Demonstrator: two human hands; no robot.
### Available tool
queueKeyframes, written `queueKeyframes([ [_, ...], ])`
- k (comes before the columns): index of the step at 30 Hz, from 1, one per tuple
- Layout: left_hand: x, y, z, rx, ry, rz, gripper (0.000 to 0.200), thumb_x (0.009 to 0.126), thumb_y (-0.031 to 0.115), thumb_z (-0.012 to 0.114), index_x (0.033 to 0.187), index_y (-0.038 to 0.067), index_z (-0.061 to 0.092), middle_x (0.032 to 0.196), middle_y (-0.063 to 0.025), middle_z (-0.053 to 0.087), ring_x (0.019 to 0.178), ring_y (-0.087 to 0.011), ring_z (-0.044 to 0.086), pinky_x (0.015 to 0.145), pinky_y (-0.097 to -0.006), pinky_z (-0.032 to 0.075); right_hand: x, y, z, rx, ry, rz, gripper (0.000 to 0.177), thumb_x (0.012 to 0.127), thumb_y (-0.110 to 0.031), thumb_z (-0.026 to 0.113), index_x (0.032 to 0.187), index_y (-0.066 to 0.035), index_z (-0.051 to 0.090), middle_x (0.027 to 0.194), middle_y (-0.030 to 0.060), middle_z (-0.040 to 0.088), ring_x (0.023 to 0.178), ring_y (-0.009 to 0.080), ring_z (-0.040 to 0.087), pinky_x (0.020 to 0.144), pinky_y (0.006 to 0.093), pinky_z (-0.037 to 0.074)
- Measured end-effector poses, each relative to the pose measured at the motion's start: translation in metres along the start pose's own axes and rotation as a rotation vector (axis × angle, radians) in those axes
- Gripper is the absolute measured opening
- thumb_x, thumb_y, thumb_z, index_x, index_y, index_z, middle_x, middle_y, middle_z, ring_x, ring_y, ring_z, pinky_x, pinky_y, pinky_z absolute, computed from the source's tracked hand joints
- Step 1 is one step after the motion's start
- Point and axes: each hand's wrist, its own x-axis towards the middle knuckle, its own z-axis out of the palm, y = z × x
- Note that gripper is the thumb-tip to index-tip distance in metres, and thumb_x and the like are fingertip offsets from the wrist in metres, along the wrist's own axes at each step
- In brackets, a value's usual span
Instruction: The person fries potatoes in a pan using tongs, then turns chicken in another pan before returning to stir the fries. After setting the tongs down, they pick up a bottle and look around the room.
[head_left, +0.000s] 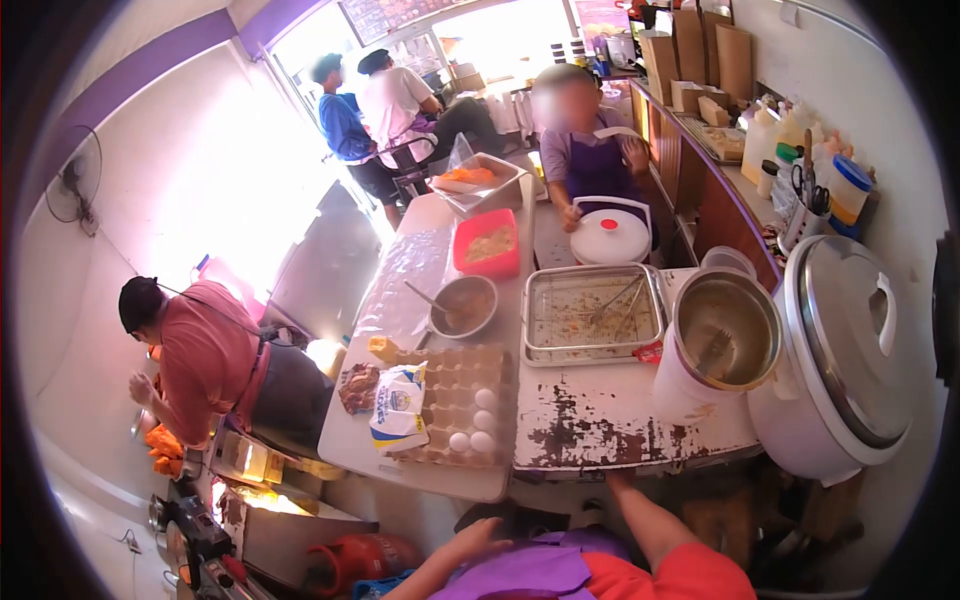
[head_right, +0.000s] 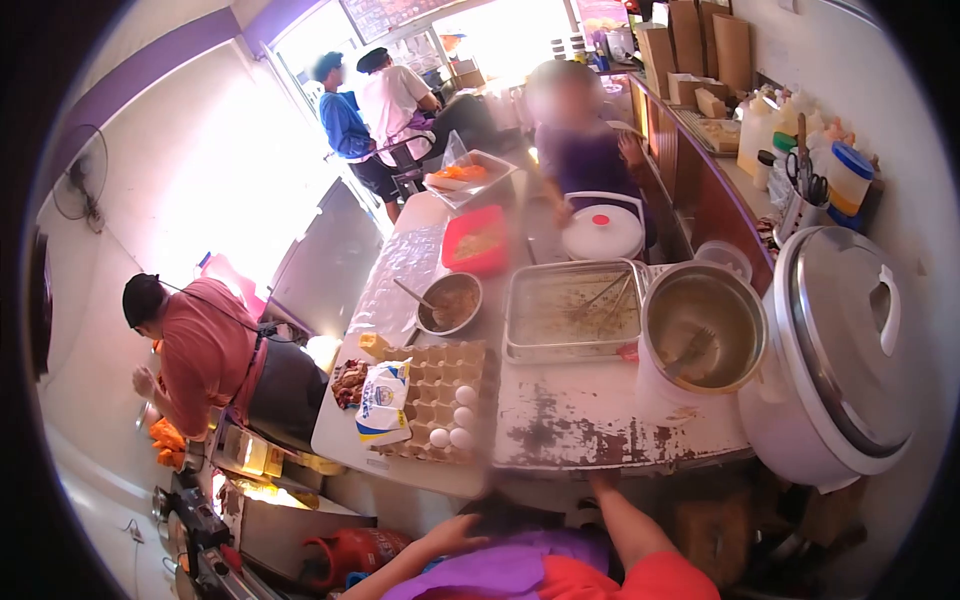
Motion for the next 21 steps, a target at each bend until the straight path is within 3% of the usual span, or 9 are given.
queueKeyframes([
  [12,-0.005,-0.011,0.013,-0.052,0.041,0.063,0.070,0.078,0.047,0.058,0.124,-0.004,0.042,0.121,-0.0268,0.048,0.114,-0.0367,0.046,0.097,-0.0390,0.036,0.000,0.005,0.015,-0.347,-0.184,-0.198,0.048,0.072,-0.026,0.065,0.112,-0.004,0.052,0.112,0.0175,0.056,0.104,0.0277,0.053,0.085,0.0362,0.043],
  [16,0.007,0.007,0.001,-0.089,0.043,0.180,0.063,0.081,0.046,0.054,0.121,-0.002,0.046,0.118,-0.0258,0.050,0.111,-0.0369,0.048,0.094,-0.0396,0.038,-0.044,-0.019,-0.027,-0.351,0.190,-0.141,0.048,0.072,-0.028,0.067,0.111,-0.004,0.054,0.110,0.0178,0.058,0.100,0.0300,0.056,0.082,0.0364,0.046],
  [18,0.017,0.010,0.005,-0.116,0.034,0.243,0.059,0.083,0.045,0.053,0.119,-0.001,0.048,0.116,-0.0256,0.051,0.109,-0.0372,0.049,0.093,-0.0400,0.039,-0.050,0.081,0.003,-0.083,-0.075,-0.196,0.038,0.077,-0.025,0.064,0.108,-0.003,0.057,0.098,0.0154,0.063,0.088,0.0280,0.061,0.077,0.0343,0.048],
  [21,0.059,-0.006,0.033,-0.107,-0.047,0.344,0.055,0.084,0.044,0.052,0.116,-0.001,0.050,0.114,-0.0257,0.052,0.106,-0.0379,0.051,0.091,-0.0404,0.040,-0.091,-0.033,-0.076,0.296,-0.642,0.111,0.028,0.084,-0.020,0.058,0.105,-0.002,0.058,0.090,0.0105,0.065,0.079,0.0226,0.064,0.073,0.0319,0.050],
])
